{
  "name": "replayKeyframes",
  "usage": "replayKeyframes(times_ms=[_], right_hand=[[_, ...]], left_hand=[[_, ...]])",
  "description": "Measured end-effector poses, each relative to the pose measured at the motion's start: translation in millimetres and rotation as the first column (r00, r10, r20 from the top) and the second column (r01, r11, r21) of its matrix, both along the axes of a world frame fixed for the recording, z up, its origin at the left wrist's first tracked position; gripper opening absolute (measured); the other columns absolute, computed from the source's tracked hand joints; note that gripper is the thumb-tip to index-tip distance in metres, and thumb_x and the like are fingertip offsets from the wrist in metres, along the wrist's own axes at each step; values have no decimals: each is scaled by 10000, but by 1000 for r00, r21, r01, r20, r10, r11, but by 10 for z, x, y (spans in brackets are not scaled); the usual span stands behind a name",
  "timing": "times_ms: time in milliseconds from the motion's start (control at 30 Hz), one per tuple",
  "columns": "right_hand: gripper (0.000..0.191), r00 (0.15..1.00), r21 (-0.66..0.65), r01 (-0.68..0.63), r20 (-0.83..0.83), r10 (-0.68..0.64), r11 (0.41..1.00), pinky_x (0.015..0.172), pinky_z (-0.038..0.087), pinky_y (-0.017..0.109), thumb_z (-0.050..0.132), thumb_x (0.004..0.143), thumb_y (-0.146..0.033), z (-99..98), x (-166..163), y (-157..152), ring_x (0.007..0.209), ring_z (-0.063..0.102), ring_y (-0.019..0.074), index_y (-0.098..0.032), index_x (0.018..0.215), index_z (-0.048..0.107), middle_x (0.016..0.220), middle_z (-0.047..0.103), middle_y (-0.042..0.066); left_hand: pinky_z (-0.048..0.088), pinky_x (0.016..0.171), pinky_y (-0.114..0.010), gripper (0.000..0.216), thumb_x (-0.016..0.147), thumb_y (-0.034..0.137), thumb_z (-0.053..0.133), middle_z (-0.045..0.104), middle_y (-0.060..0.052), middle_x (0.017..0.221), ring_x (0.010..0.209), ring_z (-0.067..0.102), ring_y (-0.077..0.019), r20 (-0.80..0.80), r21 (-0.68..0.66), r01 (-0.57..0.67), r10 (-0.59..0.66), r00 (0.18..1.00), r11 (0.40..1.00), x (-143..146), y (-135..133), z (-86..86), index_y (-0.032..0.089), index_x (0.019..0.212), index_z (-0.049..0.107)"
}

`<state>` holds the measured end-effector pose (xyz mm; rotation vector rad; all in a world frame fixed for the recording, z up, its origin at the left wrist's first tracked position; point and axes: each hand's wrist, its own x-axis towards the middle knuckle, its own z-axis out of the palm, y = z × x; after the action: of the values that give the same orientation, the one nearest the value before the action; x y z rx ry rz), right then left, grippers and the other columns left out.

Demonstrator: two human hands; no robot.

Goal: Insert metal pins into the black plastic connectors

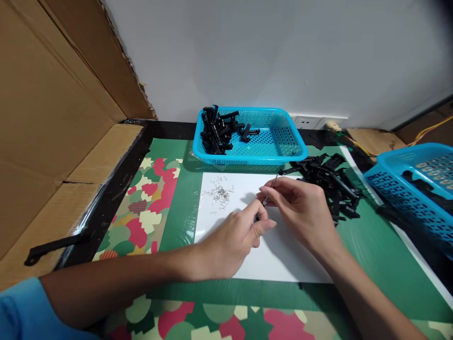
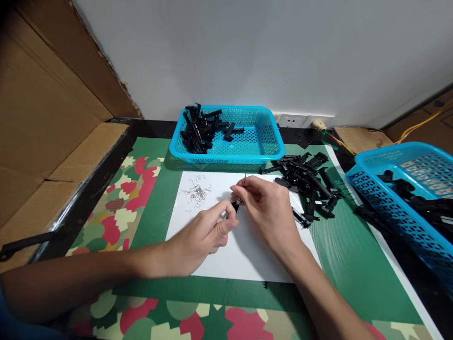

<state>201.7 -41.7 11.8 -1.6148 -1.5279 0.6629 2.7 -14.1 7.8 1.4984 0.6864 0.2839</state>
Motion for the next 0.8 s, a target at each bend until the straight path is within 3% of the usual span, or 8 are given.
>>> replayKeyframes(times_ms=[333,567,800], right_hand=[[205,991,71,7,129,-16,997,612,512,297,698,1004,-303,17,-23,2,650,708,195,-205,832,751,764,793,54],[219,995,42,-1,95,-3,999,601,495,285,701,1004,-279,44,-13,25,636,710,187,-198,808,757,765,807,51],[204,998,68,25,52,-28,997,591,488,282,742,975,-273,-36,-33,27,608,706,180,-192,788,743,737,795,35]], left_hand=[[293,563,-252,354,1135,561,433,399,59,741,613,360,-122,11,-10,0,0,1000,1000,13,-51,-35,255,961,396],[246,550,-266,396,1144,605,382,385,53,743,616,371,-126,-6,19,14,-14,1000,1000,12,-60,-64,254,959,390],[257,542,-264,339,1161,538,371,404,66,704,582,333,-124,-14,39,32,-32,999,999,-5,-53,-98,257,975,401]])
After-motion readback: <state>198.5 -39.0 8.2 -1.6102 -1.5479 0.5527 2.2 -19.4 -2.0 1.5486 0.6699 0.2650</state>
